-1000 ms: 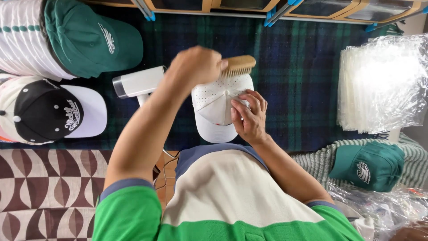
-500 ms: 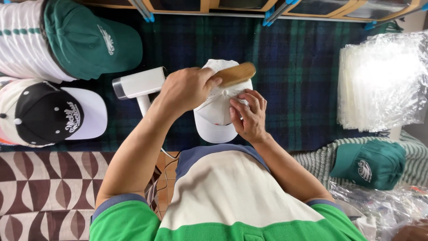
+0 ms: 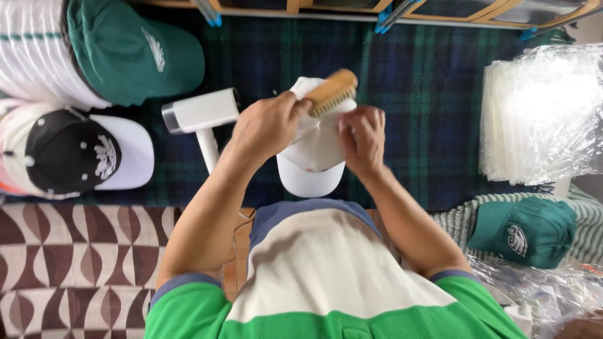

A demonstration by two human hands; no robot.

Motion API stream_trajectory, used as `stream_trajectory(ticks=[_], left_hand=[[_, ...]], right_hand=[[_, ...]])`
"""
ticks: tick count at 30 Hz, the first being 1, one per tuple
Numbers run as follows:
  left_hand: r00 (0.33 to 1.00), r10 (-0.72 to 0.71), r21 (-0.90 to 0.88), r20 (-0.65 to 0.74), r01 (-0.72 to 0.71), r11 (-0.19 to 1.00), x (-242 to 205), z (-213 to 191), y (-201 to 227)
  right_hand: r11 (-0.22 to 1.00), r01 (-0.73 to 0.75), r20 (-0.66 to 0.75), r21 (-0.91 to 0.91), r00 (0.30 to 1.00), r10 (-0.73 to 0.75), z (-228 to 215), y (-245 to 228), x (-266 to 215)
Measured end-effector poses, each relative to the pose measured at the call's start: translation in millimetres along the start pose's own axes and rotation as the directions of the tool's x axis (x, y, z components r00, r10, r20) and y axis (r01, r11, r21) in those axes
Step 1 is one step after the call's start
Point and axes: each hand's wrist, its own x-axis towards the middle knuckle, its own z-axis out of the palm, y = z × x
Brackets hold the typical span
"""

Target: Cleaning and steaming a white baseball cap using a brush and a handheld steamer on a workspace.

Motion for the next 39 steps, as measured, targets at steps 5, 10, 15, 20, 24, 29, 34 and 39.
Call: stream_trajectory(ticks=[5, 10, 15, 20, 24, 29, 34, 39], left_hand=[[0.972, -0.232, -0.112, 0.018, 0.233, 0.966, 2, 34, -64], [0.934, -0.352, 0.028, 0.06, 0.35, 0.936, -30, 97, -153], [0.838, -0.544, -0.456, -0.034, 0.471, 0.755, -77, 67, -48], [0.745, -0.659, -0.579, 0.104, 0.584, 0.569, -101, 133, -83], [0.697, -0.709, -0.506, 0.113, 0.654, 0.562, -125, 151, -115], [0.882, -0.398, -0.404, -0.253, 0.277, 0.872, -125, 117, -54], [0.828, -0.551, -0.357, -0.106, 0.485, 0.798, -107, 97, -71], [0.913, 0.009, -0.085, -0.408, -0.048, 0.995, -95, 62, -44]], right_hand=[[0.901, -0.405, 0.139, 0.153, 0.912, 0.386, 10, 10, 27], [0.701, -0.702, 0.305, 0.125, 0.7, 0.646, 8, 6, 33], [0.823, -0.564, 0.232, 0.069, 0.811, 0.536, 15, 12, 25], [0.779, -0.619, 0.22, 0.104, 0.778, 0.589, 15, 3, 27], [0.785, -0.614, 0.2, 0.084, 0.782, 0.59, 15, 7, 26], [0.78, -0.623, 0.16, 0.059, 0.777, 0.608, 15, 5, 19], [0.768, -0.638, 0.152, 0.046, 0.765, 0.626, 12, 5, 28], [0.686, -0.727, 0.162, 0.045, 0.683, 0.713, 16, -4, 32]])
